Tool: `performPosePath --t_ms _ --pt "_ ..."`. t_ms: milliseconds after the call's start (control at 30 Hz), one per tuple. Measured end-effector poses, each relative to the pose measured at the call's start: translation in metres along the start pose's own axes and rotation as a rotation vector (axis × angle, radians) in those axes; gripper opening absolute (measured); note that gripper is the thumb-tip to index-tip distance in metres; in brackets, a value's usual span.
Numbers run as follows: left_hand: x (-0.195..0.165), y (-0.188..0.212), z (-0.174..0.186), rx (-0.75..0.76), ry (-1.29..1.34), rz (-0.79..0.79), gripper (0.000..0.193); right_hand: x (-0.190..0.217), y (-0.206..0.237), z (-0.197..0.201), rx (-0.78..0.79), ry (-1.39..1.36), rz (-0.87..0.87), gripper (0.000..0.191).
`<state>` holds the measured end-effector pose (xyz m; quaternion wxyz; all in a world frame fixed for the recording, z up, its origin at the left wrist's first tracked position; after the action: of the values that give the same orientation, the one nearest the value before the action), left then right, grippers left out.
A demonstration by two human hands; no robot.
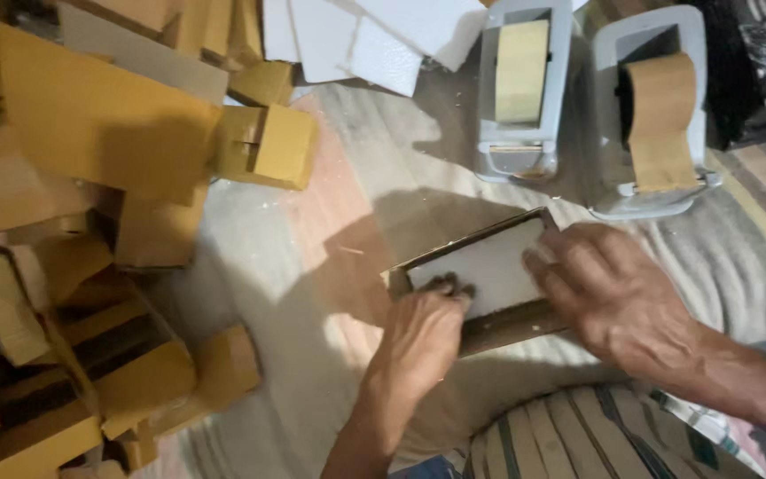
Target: The person sits on the floor and folds a small yellow cardboard box, places a white foam piece inside, and seals the box by pulling brown tape from a tape dispenser across the seam, pressing the tape down by hand before setting the finished box aside.
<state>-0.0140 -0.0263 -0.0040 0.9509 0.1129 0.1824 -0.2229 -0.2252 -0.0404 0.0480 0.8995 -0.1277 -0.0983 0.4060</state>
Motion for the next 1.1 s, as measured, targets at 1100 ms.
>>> performPosePath --t_ms 1100 --pt "-0.033 -0.025 -0.076 0.032 -0.126 0.281 0.023 0.0 0.011 -0.072 0.493 0.191 0.213 0.034"
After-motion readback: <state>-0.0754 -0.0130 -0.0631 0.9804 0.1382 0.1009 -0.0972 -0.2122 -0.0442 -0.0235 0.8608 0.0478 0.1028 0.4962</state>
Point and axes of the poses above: each hand's wrist, its own y-axis away from the middle knuckle, its own z-axis out of the back of the hand, x = y × z, the point moved 3 cm from there along -y, towards the middle knuckle, and after that the axes turned 2 degrees about -y, right-handed, at the moved point
